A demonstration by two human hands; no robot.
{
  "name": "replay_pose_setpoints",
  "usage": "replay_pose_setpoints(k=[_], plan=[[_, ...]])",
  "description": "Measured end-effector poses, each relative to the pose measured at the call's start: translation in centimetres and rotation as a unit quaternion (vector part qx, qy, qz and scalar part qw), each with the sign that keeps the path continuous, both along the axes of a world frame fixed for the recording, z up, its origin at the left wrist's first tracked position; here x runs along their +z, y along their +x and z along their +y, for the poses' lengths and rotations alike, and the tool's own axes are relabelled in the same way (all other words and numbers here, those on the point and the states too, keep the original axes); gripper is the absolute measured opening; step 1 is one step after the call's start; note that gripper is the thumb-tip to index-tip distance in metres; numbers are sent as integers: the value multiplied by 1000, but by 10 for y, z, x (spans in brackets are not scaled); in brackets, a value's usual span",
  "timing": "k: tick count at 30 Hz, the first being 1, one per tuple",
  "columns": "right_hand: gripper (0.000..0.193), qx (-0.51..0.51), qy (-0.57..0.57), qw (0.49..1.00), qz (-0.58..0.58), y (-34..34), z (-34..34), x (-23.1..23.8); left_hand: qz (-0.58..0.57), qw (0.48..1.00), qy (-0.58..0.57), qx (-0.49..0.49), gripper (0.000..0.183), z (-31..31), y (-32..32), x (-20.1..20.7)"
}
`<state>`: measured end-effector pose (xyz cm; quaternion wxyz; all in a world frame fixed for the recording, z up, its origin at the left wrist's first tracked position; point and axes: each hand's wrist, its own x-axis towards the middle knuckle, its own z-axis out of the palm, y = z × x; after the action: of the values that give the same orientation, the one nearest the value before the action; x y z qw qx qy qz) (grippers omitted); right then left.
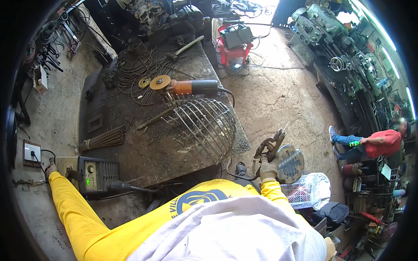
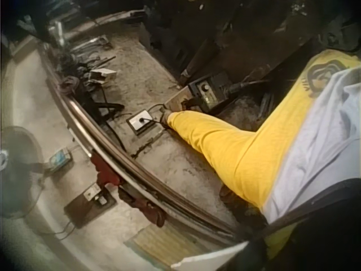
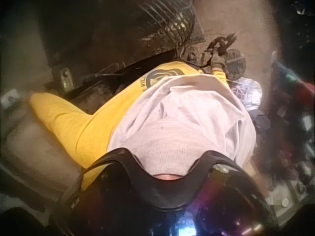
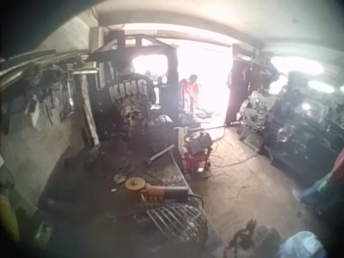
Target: The person welds metal rods onto a curved cage structure using a welding torch, then grinds the weld points with an angle grinder and taps the structure with a hammer.
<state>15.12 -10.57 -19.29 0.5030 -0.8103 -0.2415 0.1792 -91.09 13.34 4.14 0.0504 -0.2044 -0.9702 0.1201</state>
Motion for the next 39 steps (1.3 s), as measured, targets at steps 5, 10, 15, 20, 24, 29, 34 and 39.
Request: replay_pose_setpoints(k=[5,10,15,20,24,29,34,39], plan=[[42,-6,12,999,49,1,-3,2,-5,1000,3,-11,98,4,1,-2],[42,-16,30,996,80,7,-6,-1,-12,1000,7,-25,92,4,3,0],[34,12,-25,999,-42,32,-4,16,-28,998,15,-50,85,6,11,3],[37,70,71,995,-20,58,20,58,-119,984,81,-102,79,13,21,13],[38,178,189,965,34,92,68,96,-259,930,203,-164,74,28,54,49],[45,340,209,916,-46,102,140,166,-269,889,335,-158,69,22,219,94],[44,427,177,887,-17,113,205,189,-154,808,437,-363,54,-84,499,178],[39,523,135,831,134,106,248,208,-308,686,503,-427,32,-147,706,124]])
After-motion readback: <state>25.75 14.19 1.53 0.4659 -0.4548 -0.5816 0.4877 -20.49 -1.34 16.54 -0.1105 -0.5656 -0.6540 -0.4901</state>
